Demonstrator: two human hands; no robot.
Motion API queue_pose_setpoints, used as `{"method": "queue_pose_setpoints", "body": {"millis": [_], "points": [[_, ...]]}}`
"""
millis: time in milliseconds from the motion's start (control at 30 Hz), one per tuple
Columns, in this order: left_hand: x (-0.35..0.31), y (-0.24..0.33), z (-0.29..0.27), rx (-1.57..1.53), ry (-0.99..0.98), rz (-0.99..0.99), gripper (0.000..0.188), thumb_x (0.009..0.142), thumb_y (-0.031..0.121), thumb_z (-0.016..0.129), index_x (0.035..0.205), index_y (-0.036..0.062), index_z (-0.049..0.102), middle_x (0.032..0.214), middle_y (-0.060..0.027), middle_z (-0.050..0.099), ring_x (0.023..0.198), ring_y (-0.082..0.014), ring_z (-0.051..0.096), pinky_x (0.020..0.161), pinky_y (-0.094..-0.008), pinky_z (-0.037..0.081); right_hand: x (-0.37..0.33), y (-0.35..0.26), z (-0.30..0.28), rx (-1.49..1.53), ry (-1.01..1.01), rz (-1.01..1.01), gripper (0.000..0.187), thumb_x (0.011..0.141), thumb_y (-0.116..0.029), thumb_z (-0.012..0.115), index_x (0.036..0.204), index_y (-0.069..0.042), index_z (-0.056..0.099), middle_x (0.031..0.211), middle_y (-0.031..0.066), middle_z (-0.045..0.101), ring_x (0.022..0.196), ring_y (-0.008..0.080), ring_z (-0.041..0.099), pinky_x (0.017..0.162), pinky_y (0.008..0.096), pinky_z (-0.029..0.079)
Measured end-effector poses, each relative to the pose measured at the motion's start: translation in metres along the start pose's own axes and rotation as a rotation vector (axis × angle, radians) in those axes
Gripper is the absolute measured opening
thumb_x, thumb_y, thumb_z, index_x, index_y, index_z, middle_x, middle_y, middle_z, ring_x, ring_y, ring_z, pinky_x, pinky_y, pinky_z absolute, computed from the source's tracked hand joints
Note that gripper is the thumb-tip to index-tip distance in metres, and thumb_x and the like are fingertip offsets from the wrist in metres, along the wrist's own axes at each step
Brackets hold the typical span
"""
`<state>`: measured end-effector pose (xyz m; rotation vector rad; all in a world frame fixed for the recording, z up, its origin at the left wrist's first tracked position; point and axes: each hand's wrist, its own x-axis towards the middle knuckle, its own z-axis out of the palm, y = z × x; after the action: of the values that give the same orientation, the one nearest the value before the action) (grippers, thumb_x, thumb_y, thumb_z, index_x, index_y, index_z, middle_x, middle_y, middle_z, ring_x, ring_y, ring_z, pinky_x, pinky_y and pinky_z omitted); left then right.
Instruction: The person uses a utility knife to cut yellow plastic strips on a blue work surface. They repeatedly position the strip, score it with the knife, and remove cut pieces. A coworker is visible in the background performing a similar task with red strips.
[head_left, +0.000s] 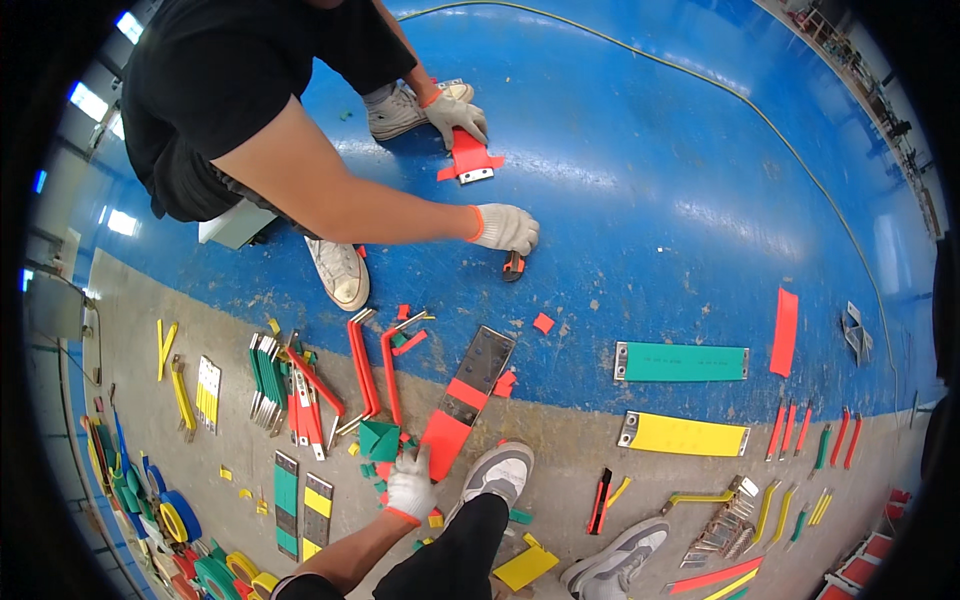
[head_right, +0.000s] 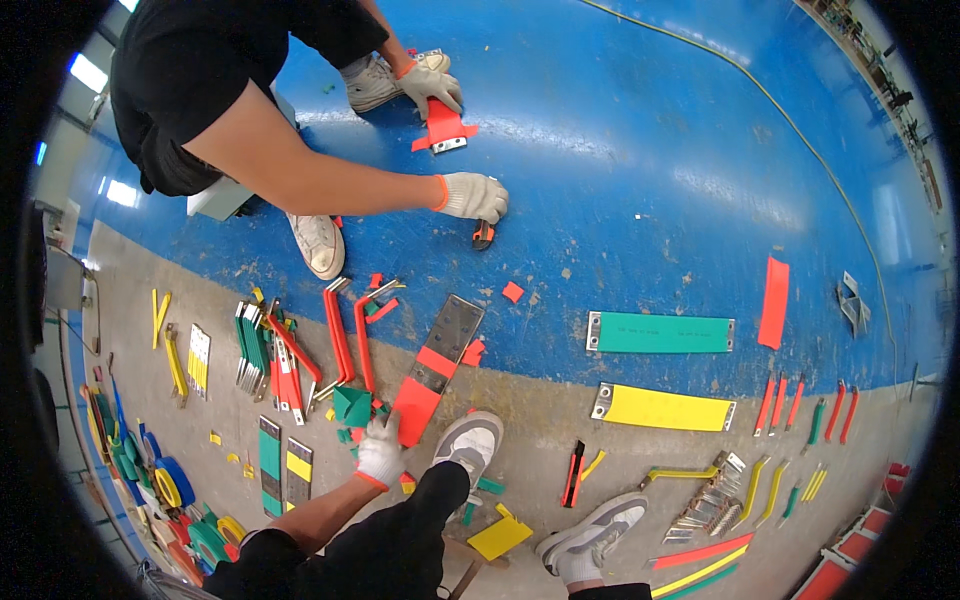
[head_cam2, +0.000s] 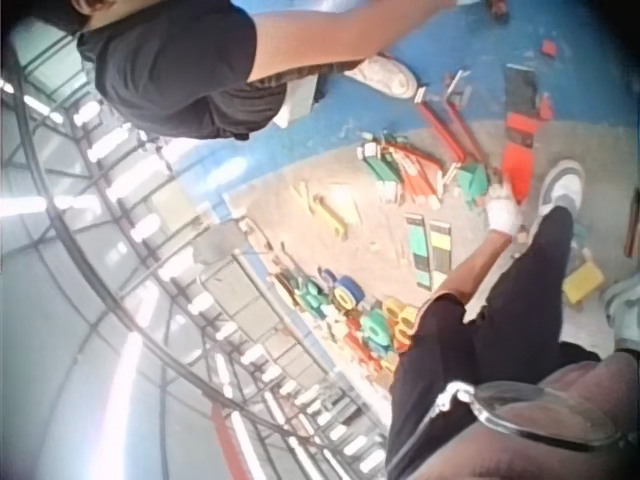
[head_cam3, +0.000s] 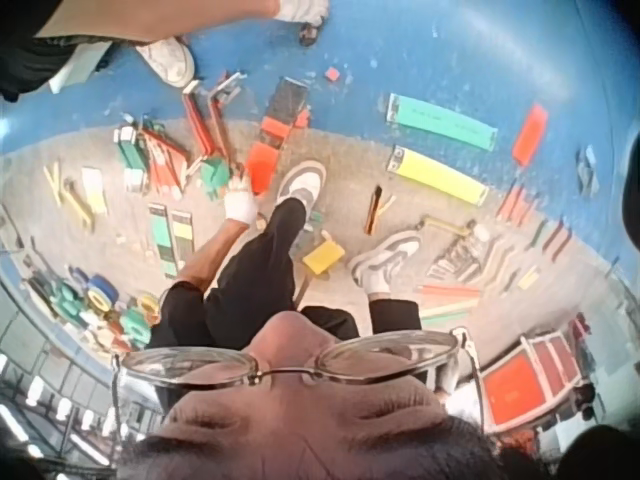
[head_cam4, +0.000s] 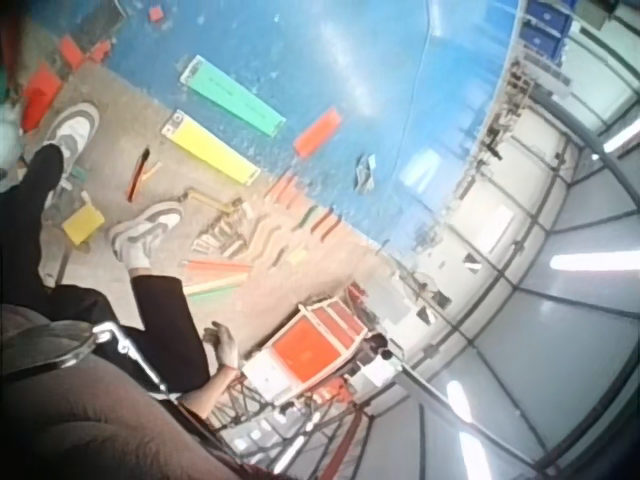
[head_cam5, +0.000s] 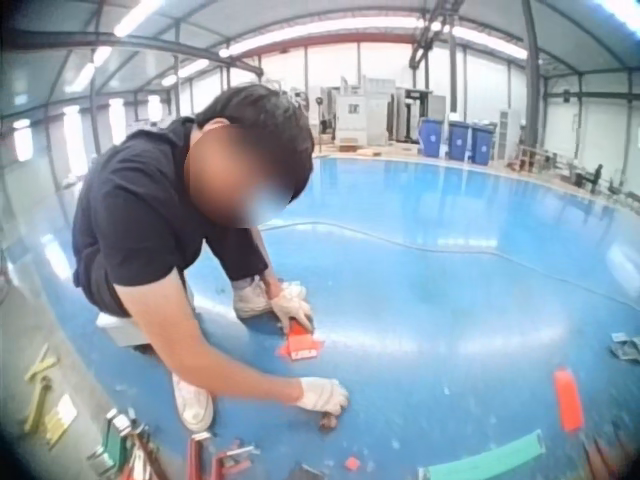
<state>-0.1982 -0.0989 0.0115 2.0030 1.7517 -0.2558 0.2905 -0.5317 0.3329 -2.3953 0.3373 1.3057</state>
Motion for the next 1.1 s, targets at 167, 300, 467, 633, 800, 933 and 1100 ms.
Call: {"method": "queue_pose_setpoints", "body": {"millis": [167, 300, 467, 633, 800, 933, 1100], "points": [[0.027, 0.016, 0.018, 0.050, 0.114, -0.151, 0.101, 0.067, 0.050, 0.089, 0.142, -0.0005, 0.044, 0.130, -0.0252, 0.055, 0.121, -0.0416, 0.054, 0.101, -0.0529, 0.045, 0.005, 0.005, -0.007, -0.005, 0.005, 0.016, 0.050, 0.111, -0.034, 0.047, 0.140, 0.006, 0.054, 0.113, 0.0214, 0.072, 0.095, 0.0247, 0.071, 0.090, 0.0376, 0.059], [0.042, 0.003, 0.026, 0.051, -0.015, -0.235, 0.103, 0.063, 0.054, 0.092, 0.135, -0.0030, 0.045, 0.123, -0.0239, 0.056, 0.117, -0.0406, 0.055, 0.098, -0.0506, 0.048, 0.004, 0.013, -0.017, -0.007, 0.011, 0.032, 0.050, 0.111, -0.034, 0.047, 0.140, 0.006, 0.054, 0.113, 0.0216, 0.072, 0.096, 0.0250, 0.071, 0.090, 0.0379, 0.059], [0.058, 0.003, 0.025, 0.110, -0.155, -0.357, 0.116, 0.054, 0.061, 0.095, 0.132, -0.0053, 0.041, 0.131, -0.0256, 0.053, 0.120, -0.0386, 0.057, 0.100, -0.0453, 0.051, -0.020, 0.017, -0.040, -0.050, 0.036, 0.074, 0.051, 0.111, -0.034, 0.047, 0.141, 0.006, 0.054, 0.112, 0.0213, 0.072, 0.095, 0.0248, 0.071, 0.089, 0.0379, 0.059], [0.059, 0.006, 0.019, 0.076, -0.186, -0.350, 0.112, 0.058, 0.054, 0.096, 0.135, -0.0042, 0.039, 0.126, -0.0252, 0.057, 0.116, -0.0397, 0.060, 0.093, -0.0455, 0.055, -0.017, -0.002, -0.026, -0.049, 0.029, 0.065, 0.051, 0.111, -0.035, 0.047, 0.140, 0.006, 0.054, 0.111, 0.0199, 0.072, 0.093, 0.0236, 0.070, 0.088, 0.0371, 0.059], [0.047, 0.012, 0.020, 0.028, -0.076, -0.283, 0.099, 0.063, 0.046, 0.095, 0.135, 0.0015, 0.042, 0.112, -0.0229, 0.064, 0.104, -0.0401, 0.066, 0.088, -0.0479, 0.056, -0.023, -0.018, -0.017, -0.071, 0.077, 0.096, 0.049, 0.111, -0.035, 0.046, 0.138, 0.005, 0.057, 0.110, 0.0183, 0.072, 0.091, 0.0225, 0.069, 0.086, 0.0357, 0.059], [0.055, 0.016, 0.005, -0.019, -0.160, -0.289, 0.088, 0.065, 0.044, 0.094, 0.128, 0.0023, 0.050, 0.112, -0.0217, 0.066, 0.101, -0.0394, 0.068, 0.085, -0.0501, 0.057, -0.028, -0.024, -0.012, -0.313, 0.020, -0.204, 0.049, 0.111, -0.035, 0.047, 0.138, 0.004, 0.057, 0.110, 0.0188, 0.072, 0.090, 0.0232, 0.069, 0.086, 0.0358, 0.059], [0.044, 0.011, -0.002, -0.061, -0.019, -0.055, 0.047, 0.078, 0.036, 0.085, 0.103, 0.0033, 0.063, 0.107, -0.0204, 0.068, 0.092, -0.0396, 0.069, 0.077, -0.0516, 0.056, 0.006, 0.027, -0.049, 0.071, 0.139, 0.154, 0.047, 0.108, -0.037, 0.054, 0.131, 0.003, 0.060, 0.096, 0.0181, 0.072, 0.080, 0.0284, 0.069, 0.071, 0.0432, 0.059]]}}
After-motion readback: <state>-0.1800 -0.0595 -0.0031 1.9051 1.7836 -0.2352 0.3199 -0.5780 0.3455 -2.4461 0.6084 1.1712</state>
